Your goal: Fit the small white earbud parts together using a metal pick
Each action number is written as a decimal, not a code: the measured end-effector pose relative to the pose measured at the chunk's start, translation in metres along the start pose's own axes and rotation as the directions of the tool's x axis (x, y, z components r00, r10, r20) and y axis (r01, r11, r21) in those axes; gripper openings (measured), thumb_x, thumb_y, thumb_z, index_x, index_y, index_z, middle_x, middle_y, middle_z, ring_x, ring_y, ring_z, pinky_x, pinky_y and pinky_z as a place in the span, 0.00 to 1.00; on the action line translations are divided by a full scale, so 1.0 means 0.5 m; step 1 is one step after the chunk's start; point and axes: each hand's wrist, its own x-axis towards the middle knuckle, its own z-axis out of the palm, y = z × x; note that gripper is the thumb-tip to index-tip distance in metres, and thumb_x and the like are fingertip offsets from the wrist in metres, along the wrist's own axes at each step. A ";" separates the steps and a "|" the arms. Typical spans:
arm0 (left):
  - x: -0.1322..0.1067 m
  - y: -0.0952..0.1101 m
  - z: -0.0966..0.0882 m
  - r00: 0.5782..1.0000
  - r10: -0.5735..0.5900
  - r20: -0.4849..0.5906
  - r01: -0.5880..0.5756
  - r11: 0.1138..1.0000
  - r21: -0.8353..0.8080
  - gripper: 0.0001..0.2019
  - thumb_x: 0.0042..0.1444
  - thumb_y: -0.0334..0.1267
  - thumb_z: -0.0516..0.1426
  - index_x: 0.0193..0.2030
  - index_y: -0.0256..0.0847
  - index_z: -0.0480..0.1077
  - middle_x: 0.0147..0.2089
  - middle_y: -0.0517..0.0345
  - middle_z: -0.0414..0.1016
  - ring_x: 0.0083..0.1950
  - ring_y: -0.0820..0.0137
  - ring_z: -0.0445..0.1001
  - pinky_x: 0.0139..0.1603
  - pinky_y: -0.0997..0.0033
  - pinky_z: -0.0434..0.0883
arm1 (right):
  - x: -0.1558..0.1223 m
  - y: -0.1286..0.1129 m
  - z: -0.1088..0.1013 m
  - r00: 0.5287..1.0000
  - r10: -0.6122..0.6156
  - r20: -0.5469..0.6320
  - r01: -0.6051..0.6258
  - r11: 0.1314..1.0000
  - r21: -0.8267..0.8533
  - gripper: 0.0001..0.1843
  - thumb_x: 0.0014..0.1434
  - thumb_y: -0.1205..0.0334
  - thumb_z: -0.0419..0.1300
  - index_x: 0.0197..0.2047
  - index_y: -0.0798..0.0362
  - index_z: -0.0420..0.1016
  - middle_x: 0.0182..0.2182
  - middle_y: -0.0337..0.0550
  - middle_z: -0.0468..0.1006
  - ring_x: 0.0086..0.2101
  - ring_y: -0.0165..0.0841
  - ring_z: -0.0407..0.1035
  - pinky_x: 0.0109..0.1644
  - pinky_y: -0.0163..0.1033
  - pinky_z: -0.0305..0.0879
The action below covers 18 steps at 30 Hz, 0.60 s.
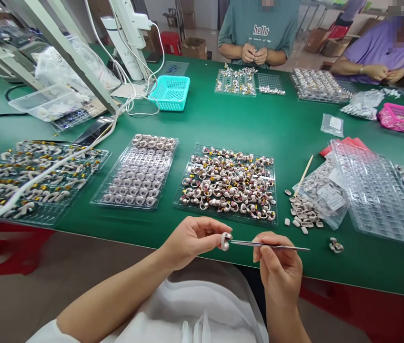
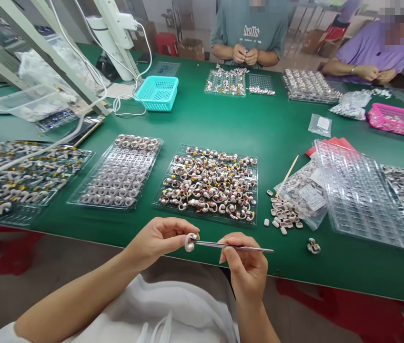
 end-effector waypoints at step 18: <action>-0.003 -0.013 -0.001 0.923 0.383 -0.037 -0.351 0.877 0.327 0.08 0.55 0.29 0.63 0.42 0.37 0.81 0.39 0.50 0.82 0.38 0.70 0.80 0.40 0.77 0.76 | -0.010 0.011 0.006 0.995 -0.021 -0.093 0.008 0.989 -0.146 0.08 0.60 0.69 0.64 0.43 0.50 0.80 0.36 0.42 0.81 0.25 0.25 0.70 0.26 0.33 0.67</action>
